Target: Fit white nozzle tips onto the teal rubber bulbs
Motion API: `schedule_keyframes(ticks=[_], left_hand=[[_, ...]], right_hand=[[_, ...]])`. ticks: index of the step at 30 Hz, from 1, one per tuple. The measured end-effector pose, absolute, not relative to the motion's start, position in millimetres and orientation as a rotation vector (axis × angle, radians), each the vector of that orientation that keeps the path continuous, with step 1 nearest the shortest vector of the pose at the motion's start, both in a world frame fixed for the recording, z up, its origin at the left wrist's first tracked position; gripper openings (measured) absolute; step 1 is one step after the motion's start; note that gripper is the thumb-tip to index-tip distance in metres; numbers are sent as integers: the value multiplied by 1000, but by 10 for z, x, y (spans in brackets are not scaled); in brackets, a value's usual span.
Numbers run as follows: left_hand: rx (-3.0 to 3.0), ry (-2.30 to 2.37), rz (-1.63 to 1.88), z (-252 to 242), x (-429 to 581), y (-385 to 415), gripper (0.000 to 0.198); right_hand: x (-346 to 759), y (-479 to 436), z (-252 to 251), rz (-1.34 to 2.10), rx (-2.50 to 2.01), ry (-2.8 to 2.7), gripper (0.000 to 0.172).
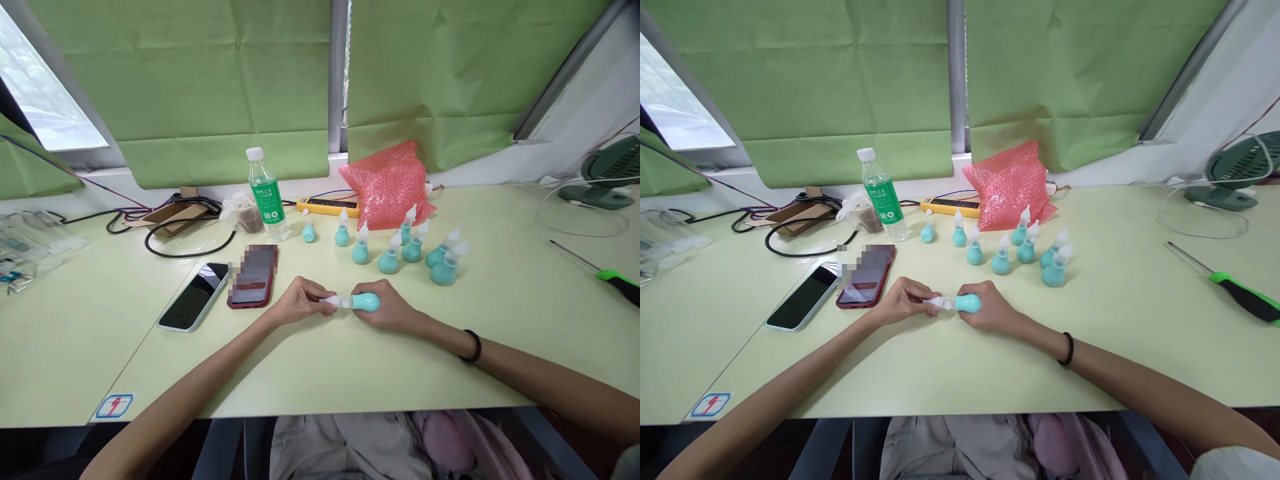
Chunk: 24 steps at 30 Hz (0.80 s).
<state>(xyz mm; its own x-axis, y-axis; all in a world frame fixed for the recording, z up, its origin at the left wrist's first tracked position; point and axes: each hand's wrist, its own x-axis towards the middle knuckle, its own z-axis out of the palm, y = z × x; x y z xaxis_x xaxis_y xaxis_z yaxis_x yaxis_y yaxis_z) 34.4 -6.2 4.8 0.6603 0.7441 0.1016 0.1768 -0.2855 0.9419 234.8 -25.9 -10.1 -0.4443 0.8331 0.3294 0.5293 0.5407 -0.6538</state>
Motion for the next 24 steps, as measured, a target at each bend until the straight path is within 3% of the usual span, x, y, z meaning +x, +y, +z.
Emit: schedule_keyframes(ticks=[5,11,19,24], left_hand=[[1824,776,707,139,364,-108,29],[1859,861,868,420,425,-117,28],[2294,1015,970,750,571,321,21],[2497,1209,1051,813,699,834,28]], right_hand=[[2316,-282,-93,725,-1105,-2103,5],[2196,-408,-23,954,-1014,-2015,25],[2278,-206,-155,621,-1122,-1778,44],[2256,-274,-155,585,-1088,-1772,34]])
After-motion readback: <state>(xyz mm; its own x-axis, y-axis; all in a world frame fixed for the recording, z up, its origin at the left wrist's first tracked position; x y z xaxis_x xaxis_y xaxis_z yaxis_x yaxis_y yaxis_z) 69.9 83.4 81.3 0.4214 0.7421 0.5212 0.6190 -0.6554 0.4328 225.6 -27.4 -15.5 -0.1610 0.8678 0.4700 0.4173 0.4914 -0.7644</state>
